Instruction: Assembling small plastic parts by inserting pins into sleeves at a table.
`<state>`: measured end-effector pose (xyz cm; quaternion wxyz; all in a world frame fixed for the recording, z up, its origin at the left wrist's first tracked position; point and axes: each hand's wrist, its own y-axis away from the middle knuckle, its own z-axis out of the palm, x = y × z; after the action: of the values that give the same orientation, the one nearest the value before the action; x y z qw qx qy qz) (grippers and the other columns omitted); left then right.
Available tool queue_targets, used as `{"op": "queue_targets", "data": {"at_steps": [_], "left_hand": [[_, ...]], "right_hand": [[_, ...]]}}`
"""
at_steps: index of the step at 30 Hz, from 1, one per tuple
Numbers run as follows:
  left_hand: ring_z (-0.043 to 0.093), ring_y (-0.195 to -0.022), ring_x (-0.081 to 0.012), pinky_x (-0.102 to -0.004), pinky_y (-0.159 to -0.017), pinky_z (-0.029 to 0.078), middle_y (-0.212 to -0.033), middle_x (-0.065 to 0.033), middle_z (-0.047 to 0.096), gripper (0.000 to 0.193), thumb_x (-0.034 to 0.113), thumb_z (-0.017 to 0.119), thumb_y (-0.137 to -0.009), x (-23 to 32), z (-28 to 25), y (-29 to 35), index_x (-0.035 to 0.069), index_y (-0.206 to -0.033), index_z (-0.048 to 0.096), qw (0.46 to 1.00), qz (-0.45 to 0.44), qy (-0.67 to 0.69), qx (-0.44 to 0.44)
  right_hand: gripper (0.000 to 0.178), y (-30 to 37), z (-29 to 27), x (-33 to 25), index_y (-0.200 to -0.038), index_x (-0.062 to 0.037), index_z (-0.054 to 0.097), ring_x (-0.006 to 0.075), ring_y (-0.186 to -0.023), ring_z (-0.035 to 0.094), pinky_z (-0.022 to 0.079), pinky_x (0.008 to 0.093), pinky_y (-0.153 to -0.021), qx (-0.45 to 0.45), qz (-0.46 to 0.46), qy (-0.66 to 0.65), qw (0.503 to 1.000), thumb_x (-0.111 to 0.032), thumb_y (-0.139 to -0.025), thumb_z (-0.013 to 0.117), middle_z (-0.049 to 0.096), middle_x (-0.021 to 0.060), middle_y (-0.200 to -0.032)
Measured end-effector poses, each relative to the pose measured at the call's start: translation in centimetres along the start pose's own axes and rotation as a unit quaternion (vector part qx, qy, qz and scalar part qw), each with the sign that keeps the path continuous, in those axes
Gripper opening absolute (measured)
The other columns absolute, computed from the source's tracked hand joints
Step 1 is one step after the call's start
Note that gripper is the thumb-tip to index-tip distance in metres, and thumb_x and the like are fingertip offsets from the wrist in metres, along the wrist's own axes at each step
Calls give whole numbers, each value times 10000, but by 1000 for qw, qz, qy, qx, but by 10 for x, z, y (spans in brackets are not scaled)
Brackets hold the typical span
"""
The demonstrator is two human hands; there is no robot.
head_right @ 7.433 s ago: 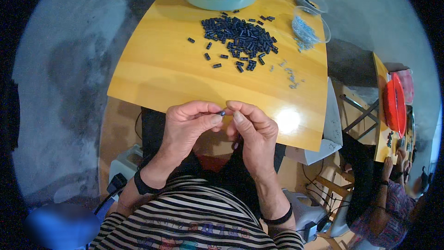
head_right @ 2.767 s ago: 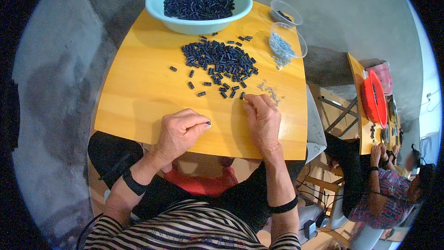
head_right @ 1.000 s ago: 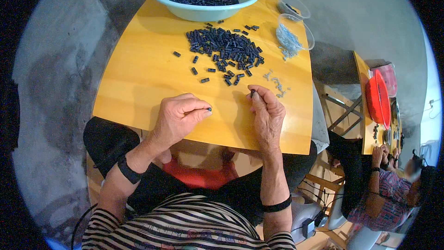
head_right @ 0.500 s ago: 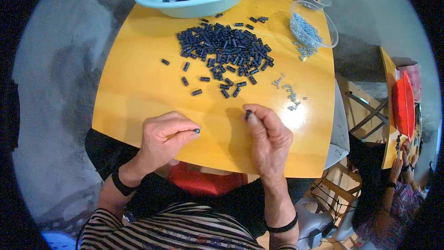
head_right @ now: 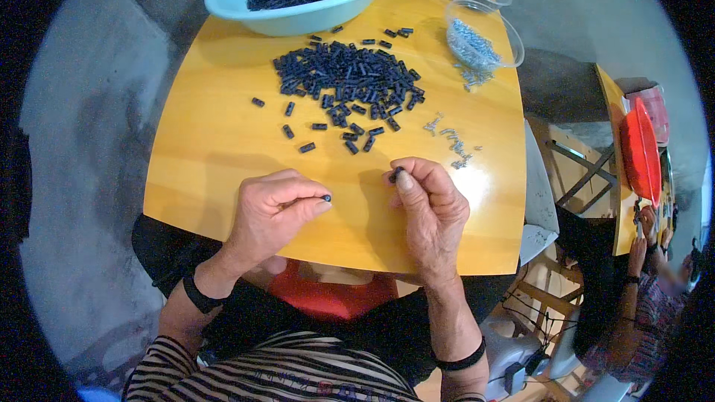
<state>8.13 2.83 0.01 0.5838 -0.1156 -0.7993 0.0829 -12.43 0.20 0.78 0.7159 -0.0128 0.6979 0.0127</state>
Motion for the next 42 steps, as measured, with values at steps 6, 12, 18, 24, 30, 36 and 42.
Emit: {"op": "queue_targets", "data": {"at_steps": [6,12,18,24,30,36,42], "left_hand": [[611,-641,-128,-250,-572,472,-730,-82,655,71,10,713,-783,1,-3,7,-11,-849,694,1000,-14,-13,3],[620,-659,-135,-260,-582,480,-751,-85,659,70,13,709,-789,-8,-2,11,-16,-849,692,1000,6,27,11],[630,-657,-153,-265,-583,485,-746,-90,661,66,17,712,-788,-8,-2,9,-16,-842,691,1000,15,14,9],[628,-652,-153,-265,-579,482,-740,-95,658,76,9,713,-784,-8,-1,8,-12,-853,691,1000,14,25,11],[592,-631,-123,-250,-566,457,-711,-74,636,75,7,714,-787,-6,-3,9,-9,-856,690,999,-19,40,15],[566,-623,-112,-247,-558,445,-698,-62,621,107,6,722,-779,-3,-3,7,-7,-883,696,998,-9,60,27],[578,-628,-124,-249,-565,453,-703,-72,629,107,6,726,-776,-3,-4,6,-12,-878,699,997,-4,69,37]], "right_hand": [[130,-10,4,-3,-1014,2,640,77,-667,549,444,212,-645,-18,-11,115,993,-61,-909,597,661,35,-835],[100,-38,6,-7,-930,-29,640,280,-699,638,496,359,-632,-22,-203,435,877,-56,-834,630,659,134,-813],[63,-50,12,3,-879,-31,624,352,-736,636,502,412,-648,2,-259,482,837,-72,-833,615,650,147,-809],[111,-38,14,5,-921,-21,647,195,-605,600,465,282,-566,17,-133,279,951,-123,-888,621,676,106,-808],[148,-17,15,-8,-1011,4,637,70,-551,482,375,182,-515,-53,103,-176,978,-105,-925,586,671,67,-821],[169,-5,24,-10,-1043,9,629,70,-565,481,370,185,-519,-50,128,-260,956,-101,-921,590,669,72,-818],[63,-26,14,2,-906,-10,668,132,-636,601,476,253,-595,41,-89,233,968,-11,-870,616,673,51,-771]]}}
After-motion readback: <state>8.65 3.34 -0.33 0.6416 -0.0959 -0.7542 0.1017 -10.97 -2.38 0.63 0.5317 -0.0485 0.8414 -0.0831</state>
